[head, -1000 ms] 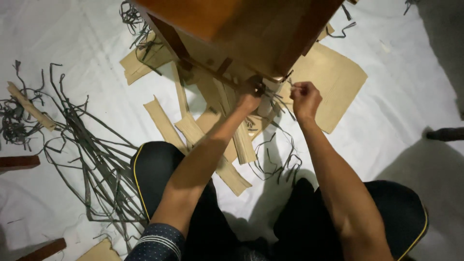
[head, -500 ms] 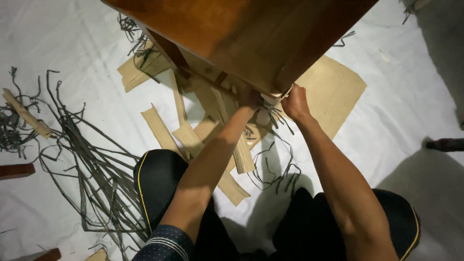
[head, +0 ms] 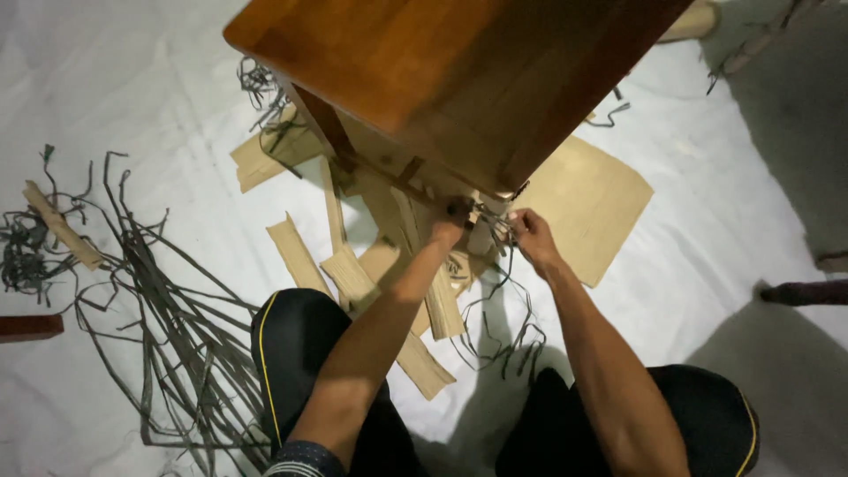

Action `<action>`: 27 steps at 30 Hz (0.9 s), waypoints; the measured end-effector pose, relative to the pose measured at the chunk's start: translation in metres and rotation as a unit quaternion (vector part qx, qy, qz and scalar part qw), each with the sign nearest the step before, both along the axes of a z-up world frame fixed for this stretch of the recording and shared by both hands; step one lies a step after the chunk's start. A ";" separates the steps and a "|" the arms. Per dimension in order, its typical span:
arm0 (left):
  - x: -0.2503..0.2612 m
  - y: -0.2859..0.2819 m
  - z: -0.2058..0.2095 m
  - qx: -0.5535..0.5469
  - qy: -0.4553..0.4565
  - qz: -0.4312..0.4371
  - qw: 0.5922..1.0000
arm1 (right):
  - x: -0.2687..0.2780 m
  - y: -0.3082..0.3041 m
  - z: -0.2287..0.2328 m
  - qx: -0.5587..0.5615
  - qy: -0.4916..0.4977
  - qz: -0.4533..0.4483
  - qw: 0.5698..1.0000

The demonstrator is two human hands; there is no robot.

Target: The person prepares a small wooden furniture item for packing by placing cardboard corner protectors on the legs and securing them with wire ties.

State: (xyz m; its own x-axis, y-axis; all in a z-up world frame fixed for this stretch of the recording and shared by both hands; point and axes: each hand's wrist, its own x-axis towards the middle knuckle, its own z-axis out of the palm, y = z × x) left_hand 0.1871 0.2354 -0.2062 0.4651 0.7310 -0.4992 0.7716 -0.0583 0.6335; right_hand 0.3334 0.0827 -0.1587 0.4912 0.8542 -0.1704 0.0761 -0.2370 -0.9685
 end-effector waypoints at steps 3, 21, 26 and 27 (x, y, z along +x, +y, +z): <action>0.012 0.026 -0.086 0.033 0.128 -0.161 0.978 | -0.003 0.000 -0.003 -0.015 0.115 -0.040 0.992; -0.026 -0.008 -0.046 -0.075 -0.241 0.432 0.866 | -0.054 -0.043 0.029 0.002 0.247 -0.145 0.958; -0.016 -0.015 -0.023 -0.128 -0.481 0.436 0.750 | -0.087 -0.054 0.047 -0.032 0.293 -0.173 0.940; -0.023 -0.024 0.013 -0.129 -0.480 0.436 0.750 | -0.091 -0.055 0.036 -0.033 0.293 -0.175 0.939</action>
State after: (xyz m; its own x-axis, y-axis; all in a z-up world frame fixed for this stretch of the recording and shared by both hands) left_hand 0.1637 0.2110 -0.1929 0.1032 0.9027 -0.4176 -0.3735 0.4243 0.8249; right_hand 0.2429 0.0274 -0.1224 0.5443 0.6363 -0.5466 -0.5600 -0.2095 -0.8015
